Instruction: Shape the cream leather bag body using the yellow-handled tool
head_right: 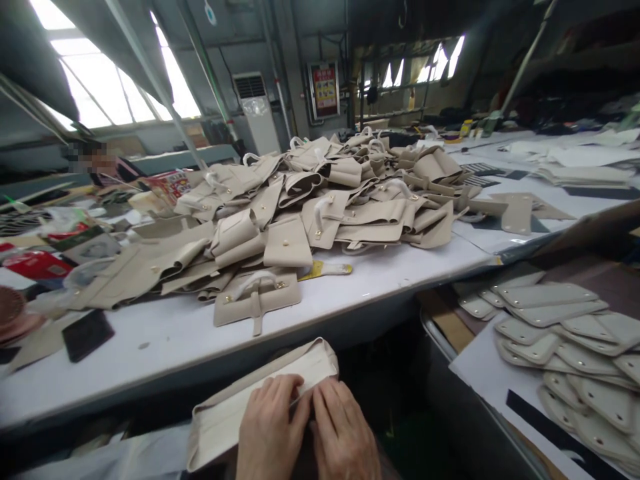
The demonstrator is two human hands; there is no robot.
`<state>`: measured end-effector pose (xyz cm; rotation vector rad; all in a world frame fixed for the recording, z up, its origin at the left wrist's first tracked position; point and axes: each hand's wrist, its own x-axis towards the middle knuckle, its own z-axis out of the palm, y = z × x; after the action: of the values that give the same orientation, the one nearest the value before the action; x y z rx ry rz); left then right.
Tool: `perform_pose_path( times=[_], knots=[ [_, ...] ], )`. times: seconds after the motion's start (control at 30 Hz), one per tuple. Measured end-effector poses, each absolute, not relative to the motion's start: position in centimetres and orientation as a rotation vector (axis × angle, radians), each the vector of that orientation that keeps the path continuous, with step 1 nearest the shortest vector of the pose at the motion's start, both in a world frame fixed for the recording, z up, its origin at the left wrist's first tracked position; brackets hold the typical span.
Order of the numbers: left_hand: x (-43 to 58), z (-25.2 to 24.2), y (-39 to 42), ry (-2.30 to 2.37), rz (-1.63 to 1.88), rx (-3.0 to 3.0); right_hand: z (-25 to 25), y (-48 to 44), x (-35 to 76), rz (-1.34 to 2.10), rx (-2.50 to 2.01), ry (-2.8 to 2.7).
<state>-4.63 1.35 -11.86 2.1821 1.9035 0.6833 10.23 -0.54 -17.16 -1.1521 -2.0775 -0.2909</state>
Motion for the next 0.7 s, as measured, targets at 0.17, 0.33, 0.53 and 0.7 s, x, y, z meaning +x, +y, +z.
perform_pose_path(
  times=[0.17, 0.33, 0.53, 0.7],
  knots=[
    [-6.4, -12.0, -0.1, 1.93, 0.764, 2.12, -18.3, -1.0, 8.8, -0.249, -1.129, -2.063],
    [-8.1, -11.5, -1.1, 2.002, 0.793, 2.089, -19.6, -1.2, 7.4, -0.285, -1.083, -2.112],
    [-9.7, -11.9, -2.4, 2.088, 0.901, 2.043, -20.0, -1.4, 5.4, -0.336, -1.03, -2.113],
    [-11.1, -12.3, -3.2, 2.15, 0.988, 2.004, -20.0, -2.0, 3.2, -0.309, -1.031, -2.088]
  ],
)
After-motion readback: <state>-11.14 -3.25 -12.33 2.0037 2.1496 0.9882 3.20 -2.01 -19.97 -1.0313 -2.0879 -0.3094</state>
